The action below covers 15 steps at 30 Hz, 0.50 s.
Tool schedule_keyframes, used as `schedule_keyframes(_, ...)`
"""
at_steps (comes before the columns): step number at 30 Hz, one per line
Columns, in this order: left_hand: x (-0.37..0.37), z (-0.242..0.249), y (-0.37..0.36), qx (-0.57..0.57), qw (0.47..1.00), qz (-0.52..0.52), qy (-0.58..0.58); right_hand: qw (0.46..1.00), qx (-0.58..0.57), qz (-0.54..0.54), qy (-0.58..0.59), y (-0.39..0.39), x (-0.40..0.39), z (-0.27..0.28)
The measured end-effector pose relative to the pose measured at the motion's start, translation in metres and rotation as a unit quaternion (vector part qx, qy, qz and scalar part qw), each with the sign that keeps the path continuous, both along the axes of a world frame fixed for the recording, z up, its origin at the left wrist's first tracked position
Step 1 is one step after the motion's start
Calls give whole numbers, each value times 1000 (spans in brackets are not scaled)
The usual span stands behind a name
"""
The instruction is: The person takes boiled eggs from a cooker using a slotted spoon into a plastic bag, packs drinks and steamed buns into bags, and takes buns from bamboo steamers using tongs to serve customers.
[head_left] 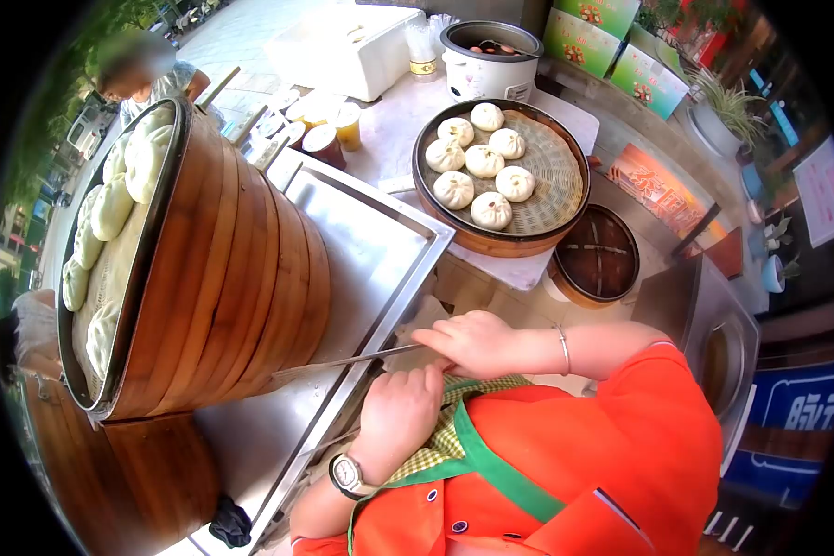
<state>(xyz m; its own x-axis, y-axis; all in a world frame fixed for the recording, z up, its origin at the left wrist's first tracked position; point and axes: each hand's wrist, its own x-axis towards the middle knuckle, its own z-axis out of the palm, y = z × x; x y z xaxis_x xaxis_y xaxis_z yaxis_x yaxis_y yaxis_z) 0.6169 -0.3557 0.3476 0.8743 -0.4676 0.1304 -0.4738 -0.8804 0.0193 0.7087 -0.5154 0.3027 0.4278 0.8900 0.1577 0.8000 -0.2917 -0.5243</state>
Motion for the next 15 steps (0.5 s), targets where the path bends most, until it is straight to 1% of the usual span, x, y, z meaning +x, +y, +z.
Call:
schedule_keyframes(1,4,-3,-10,1,1000,8,-3,1000,-22,-20,5,-12,1,-1)
schedule_keyframes(2,10,-4,-18,-26,999,-14,16,999,-37,-30,1,-21,6,-3)
schedule_keyframes(3,18,-5,-22,-47,998,-25,30,999,-7,-47,-8,-31,8,-11)
schedule_keyframes(5,26,-12,-26,-53,997,-22,60,998,-17,-57,-29,-41,20,-16)
schedule_keyframes(6,28,-15,-25,-51,995,7,90,998,1,-62,-34,-44,28,-21)
schedule_keyframes(7,28,-16,-22,-42,995,36,81,997,2,-63,-39,-46,34,-23)
schedule_keyframes(10,28,-23,-17,-71,986,76,127,1000,0,-9,-22,-43,56,-30)
schedule_keyframes(12,21,-21,-16,-82,981,115,133,999,-21,49,9,-34,63,-32)
schedule_keyframes(13,15,-21,-17,-93,975,144,143,998,-23,64,7,-28,66,-34)
schedule_keyframes(15,2,-26,-16,-100,968,183,136,990,-56,126,23,-11,69,-39)
